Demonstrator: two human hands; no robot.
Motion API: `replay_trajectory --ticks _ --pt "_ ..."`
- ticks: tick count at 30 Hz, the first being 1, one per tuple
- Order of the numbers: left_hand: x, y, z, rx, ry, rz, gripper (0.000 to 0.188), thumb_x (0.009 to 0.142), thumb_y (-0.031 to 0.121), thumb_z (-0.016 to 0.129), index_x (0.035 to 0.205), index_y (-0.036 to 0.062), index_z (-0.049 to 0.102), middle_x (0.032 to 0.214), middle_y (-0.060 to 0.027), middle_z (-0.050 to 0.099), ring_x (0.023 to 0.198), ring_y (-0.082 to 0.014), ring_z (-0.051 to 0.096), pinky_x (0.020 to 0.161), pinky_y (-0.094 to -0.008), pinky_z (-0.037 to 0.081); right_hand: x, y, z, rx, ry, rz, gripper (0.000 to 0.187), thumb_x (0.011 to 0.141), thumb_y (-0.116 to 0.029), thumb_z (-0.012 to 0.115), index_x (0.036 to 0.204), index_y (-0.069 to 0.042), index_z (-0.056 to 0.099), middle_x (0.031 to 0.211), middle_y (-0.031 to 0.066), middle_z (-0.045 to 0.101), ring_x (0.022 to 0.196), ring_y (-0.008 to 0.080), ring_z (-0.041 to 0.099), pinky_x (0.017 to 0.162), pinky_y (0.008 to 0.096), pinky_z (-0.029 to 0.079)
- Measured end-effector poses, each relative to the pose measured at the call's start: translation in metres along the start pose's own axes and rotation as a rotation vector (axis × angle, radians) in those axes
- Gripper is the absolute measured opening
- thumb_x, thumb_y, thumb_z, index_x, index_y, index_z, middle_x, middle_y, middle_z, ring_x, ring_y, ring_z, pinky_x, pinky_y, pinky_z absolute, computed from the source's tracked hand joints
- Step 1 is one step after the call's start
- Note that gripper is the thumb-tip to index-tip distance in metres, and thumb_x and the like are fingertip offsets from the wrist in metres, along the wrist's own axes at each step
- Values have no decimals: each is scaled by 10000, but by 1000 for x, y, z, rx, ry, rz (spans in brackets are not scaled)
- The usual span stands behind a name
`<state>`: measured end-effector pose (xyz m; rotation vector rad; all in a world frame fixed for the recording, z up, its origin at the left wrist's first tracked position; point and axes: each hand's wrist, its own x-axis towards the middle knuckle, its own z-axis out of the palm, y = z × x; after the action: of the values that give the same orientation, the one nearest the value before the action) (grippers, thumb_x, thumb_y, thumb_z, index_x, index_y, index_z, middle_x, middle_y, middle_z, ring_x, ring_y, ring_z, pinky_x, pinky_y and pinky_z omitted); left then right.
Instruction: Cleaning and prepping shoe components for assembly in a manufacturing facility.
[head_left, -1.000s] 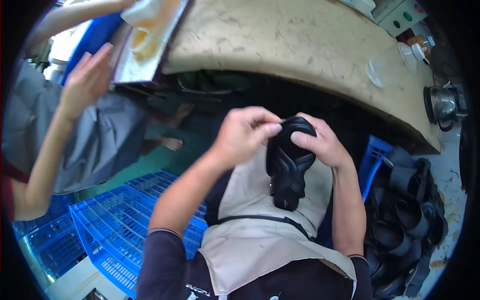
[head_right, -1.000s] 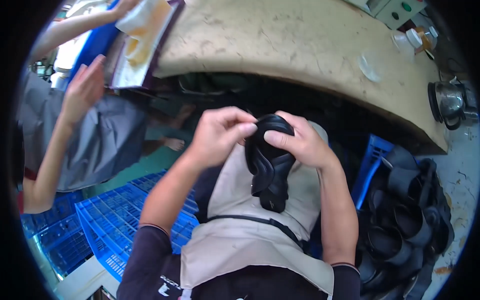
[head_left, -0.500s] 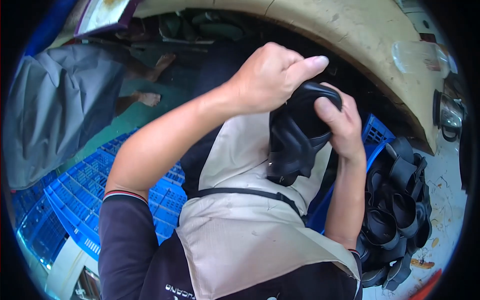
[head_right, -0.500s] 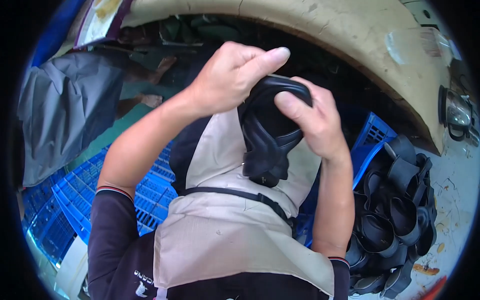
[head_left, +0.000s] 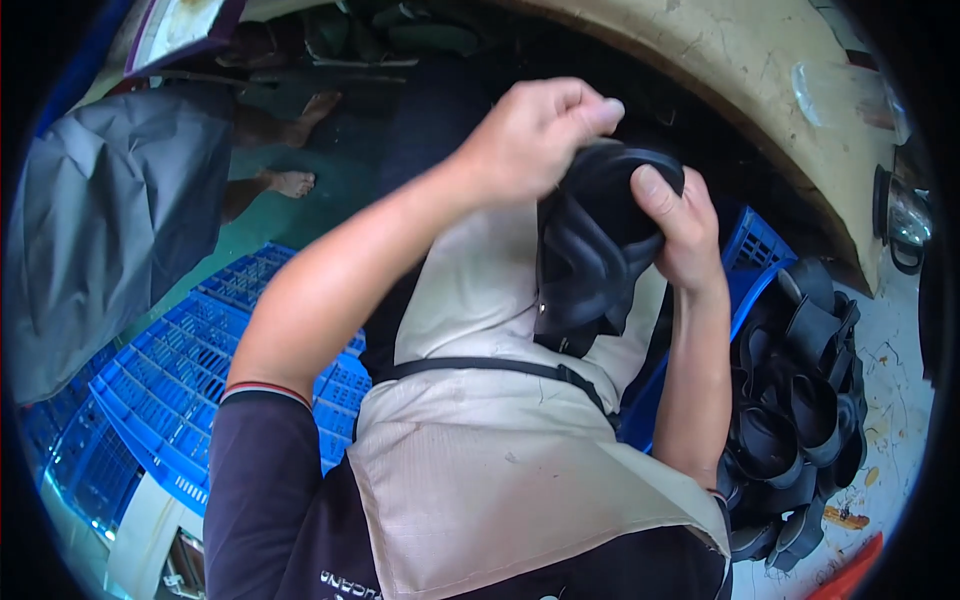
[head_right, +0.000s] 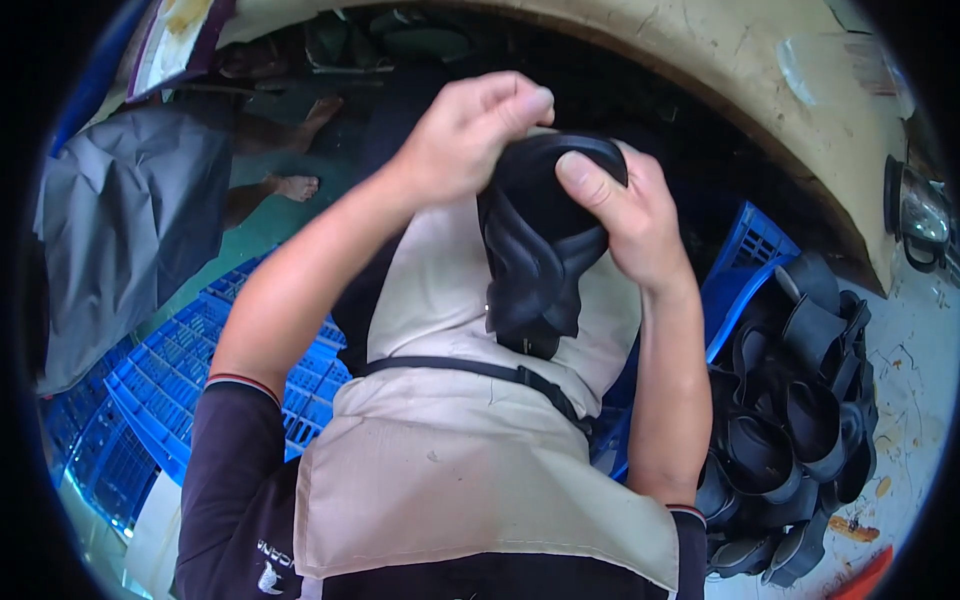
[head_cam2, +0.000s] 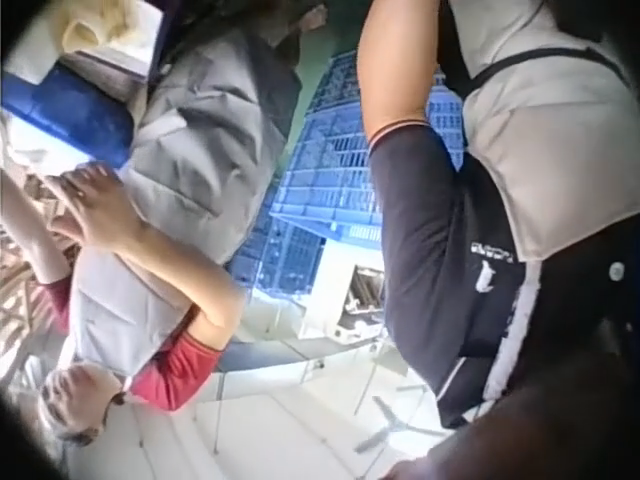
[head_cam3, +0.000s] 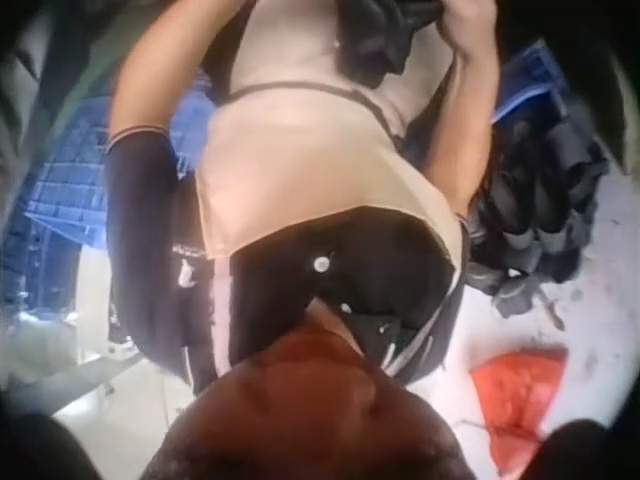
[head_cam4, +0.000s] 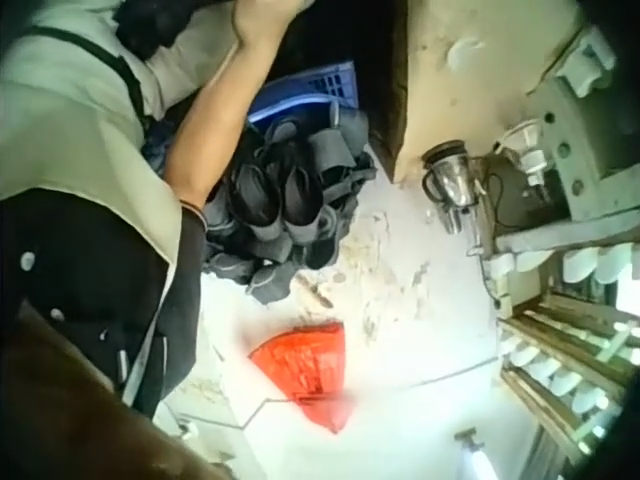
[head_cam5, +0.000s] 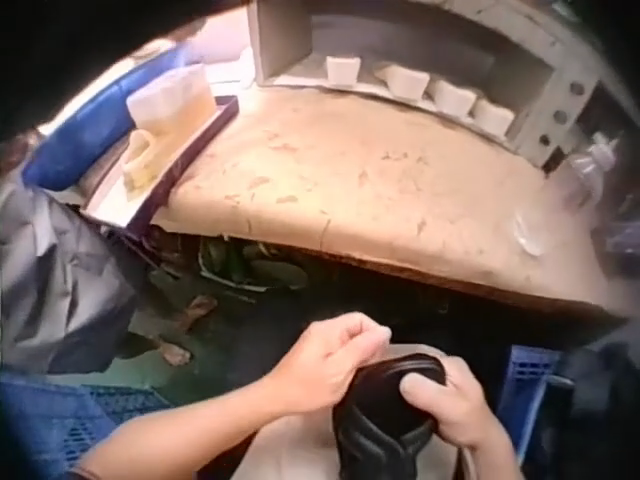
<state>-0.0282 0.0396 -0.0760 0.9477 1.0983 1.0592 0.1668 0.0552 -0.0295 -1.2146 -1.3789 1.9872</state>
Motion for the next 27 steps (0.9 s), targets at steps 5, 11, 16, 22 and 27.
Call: replay_trajectory --ticks 5,11,16,22,27 --pt "-3 -9 29 -87 17 -10 348 1015 303 596 960 -18 719 848 -29 676 748 -91 565 684 -221 466 -15 8 -11 31 23 -20 285 927 -213 643 1046 41 694 905 103 703 759 134 602 709 239 483" --pt "-30 -12 37 222 148 -85 354 1019 298 587 989 -29 719 872 -41 700 749 -98 571 688 -224 471 -23 10 -13 116 186 2 305 929 -212 633 1082 46 688 933 113 711 786 147 630 725 242 504" --pt "-14 -46 52 -204 40 2 378 1028 297 572 936 -40 715 841 -31 693 740 -96 569 673 -241 466 -35 35 -33 206 77 -35 363 981 -260 589 1162 48 652 1013 157 730 818 202 710 766 305 575" --pt "-31 -32 64 -46 105 -47 437 1024 320 508 834 -28 691 722 -63 635 644 -160 542 615 -294 455 -46 34 -39 224 135 -5 372 997 -277 569 1181 35 656 1060 164 734 864 219 728 770 312 589" --pt "-58 -51 62 78 174 -170 472 1035 352 475 833 -28 669 706 -50 614 627 -163 517 632 -320 449 -47 54 -40 335 177 -14 394 1015 -308 547 1209 18 654 1082 154 736 874 219 734 761 307 591"
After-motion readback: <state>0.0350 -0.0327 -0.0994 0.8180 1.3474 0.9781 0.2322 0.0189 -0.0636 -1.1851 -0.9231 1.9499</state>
